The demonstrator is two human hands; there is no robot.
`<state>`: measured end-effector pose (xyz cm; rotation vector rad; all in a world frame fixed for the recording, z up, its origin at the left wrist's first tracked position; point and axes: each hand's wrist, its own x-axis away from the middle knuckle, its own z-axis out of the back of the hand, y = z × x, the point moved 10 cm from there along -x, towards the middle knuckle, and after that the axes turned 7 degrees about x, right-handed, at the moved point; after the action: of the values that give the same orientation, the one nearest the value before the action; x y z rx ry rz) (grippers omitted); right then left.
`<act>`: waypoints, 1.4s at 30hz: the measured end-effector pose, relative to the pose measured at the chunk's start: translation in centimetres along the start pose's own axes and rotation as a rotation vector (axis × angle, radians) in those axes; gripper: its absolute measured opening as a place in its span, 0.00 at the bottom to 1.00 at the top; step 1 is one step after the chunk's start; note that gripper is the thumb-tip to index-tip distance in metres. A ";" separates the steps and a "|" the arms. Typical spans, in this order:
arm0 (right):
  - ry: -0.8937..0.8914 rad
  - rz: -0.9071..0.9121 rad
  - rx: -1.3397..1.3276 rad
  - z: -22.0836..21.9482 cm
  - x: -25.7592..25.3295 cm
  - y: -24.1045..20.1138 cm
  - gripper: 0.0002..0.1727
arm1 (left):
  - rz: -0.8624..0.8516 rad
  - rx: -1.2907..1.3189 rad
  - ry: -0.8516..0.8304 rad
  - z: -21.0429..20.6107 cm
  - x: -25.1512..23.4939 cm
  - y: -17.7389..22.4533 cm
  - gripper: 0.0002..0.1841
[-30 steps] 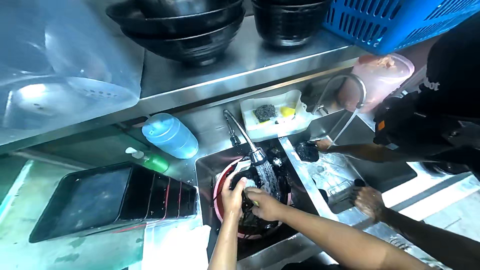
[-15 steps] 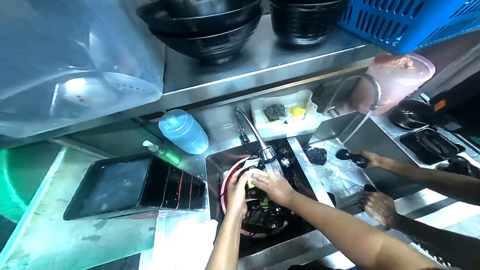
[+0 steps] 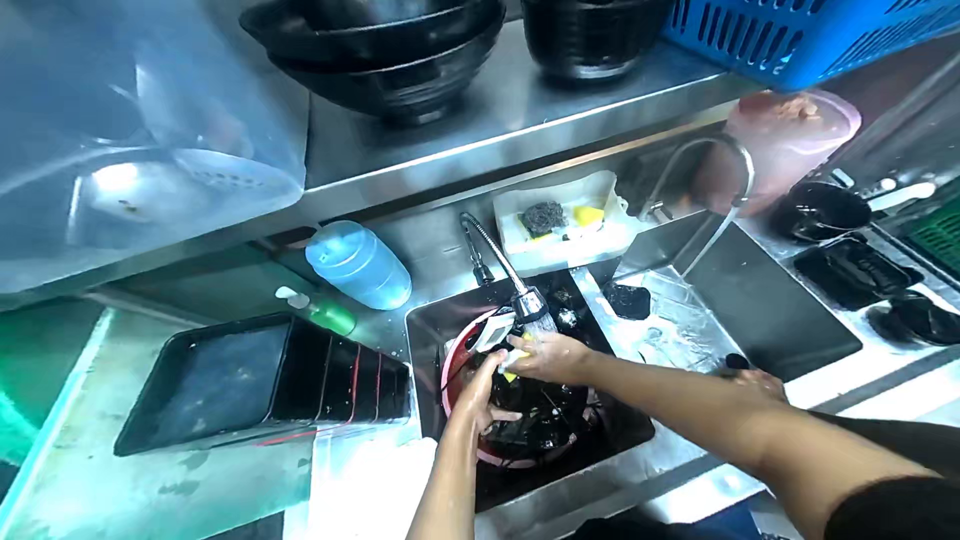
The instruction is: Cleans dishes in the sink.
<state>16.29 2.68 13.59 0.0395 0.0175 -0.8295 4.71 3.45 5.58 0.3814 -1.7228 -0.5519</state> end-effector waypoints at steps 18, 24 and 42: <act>-0.018 -0.899 -1.519 -4.2 1.2 -0.9 0.18 | -0.358 0.261 0.036 -2.4 -2.1 -2.1 0.27; 0.510 -1.218 -2.132 -4.2 4.5 0.9 0.17 | -0.528 0.209 -0.077 -4.7 -0.9 -0.7 0.33; -0.167 -1.211 -0.466 -3.6 12.9 4.7 0.44 | -0.268 -0.164 0.046 -11.0 -5.9 -5.8 0.18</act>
<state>28.46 -3.53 9.75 -0.5288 0.0816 -2.0152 16.50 0.06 -0.67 0.5068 -1.5791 -0.8662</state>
